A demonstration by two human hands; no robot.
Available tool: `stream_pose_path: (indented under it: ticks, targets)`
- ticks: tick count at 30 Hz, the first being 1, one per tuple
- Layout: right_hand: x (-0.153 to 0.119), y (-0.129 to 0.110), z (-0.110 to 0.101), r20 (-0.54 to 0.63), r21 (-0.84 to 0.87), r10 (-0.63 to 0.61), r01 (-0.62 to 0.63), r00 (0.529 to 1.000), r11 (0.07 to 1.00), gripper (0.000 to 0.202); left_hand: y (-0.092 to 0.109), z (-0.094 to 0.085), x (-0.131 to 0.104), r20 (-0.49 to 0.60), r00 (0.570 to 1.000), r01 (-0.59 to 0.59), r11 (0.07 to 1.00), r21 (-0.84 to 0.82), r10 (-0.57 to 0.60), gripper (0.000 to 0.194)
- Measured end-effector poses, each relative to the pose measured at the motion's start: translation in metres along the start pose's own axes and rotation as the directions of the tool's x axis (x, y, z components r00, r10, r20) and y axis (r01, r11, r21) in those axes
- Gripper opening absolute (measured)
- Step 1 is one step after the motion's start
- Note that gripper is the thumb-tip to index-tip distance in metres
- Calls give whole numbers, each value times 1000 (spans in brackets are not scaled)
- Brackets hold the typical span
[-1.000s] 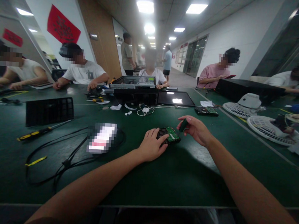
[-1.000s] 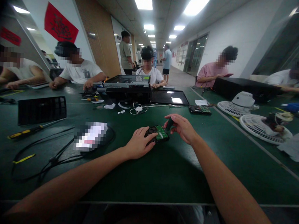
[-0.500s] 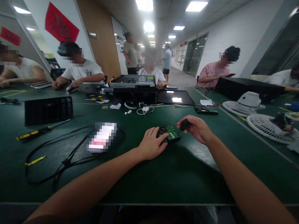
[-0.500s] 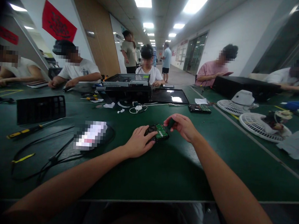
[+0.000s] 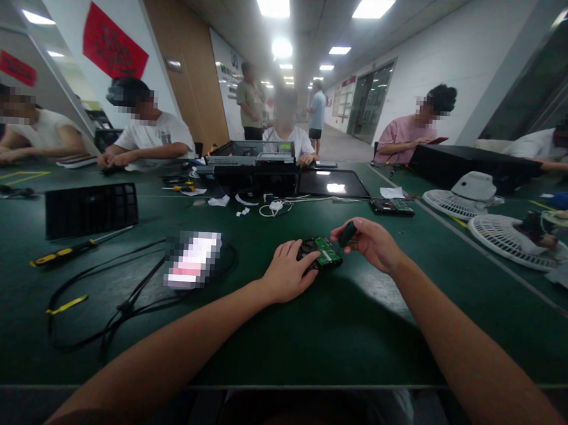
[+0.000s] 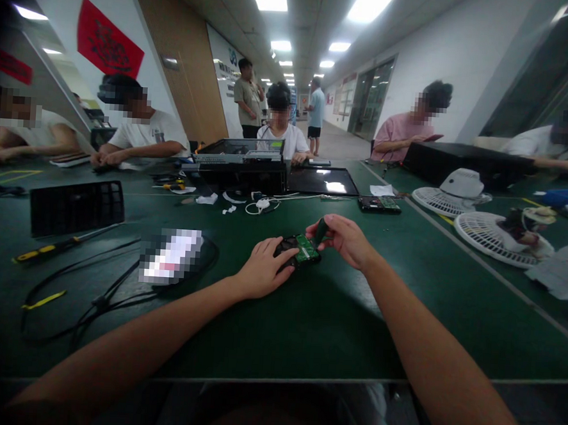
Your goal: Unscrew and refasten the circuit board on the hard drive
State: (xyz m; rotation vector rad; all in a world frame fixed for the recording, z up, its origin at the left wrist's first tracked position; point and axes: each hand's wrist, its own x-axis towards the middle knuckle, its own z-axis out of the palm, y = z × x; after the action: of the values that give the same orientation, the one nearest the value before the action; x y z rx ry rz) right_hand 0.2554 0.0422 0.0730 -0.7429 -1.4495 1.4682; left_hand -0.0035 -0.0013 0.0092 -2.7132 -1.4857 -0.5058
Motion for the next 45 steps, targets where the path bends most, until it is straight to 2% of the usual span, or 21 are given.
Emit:
stream_pose_path:
  ticks: [6, 10, 18, 27, 33, 45]
  targets:
    - [0, -1, 0, -43, 22, -3, 4, 999, 1000, 28, 1, -2, -1, 8, 1000, 5, 1000, -4, -5, 53]
    - [0, -1, 0, -19, 3, 4, -4, 1000, 1000, 35, 1, -4, -1, 21, 1000, 7, 1000, -8, -6, 54]
    - [-1, 2, -2, 1, 8, -8, 8, 1000, 1000, 29, 0, -2, 0, 22, 1000, -2, 1000, 9, 2, 54]
    - [1, 0, -1, -3, 97, 34, -34, 999, 995, 39, 0, -2, 0, 26, 1000, 6, 1000, -14, -6, 54]
    - [1, 0, -2, -3, 41, 18, -18, 1000, 999, 32, 1, -3, 0, 11, 1000, 3, 1000, 11, -3, 53]
    - [-1, 0, 1, -3, -46, -24, 24, 1000, 999, 32, 2, -6, -1, 39, 999, 15, 1000, 3, -15, 54]
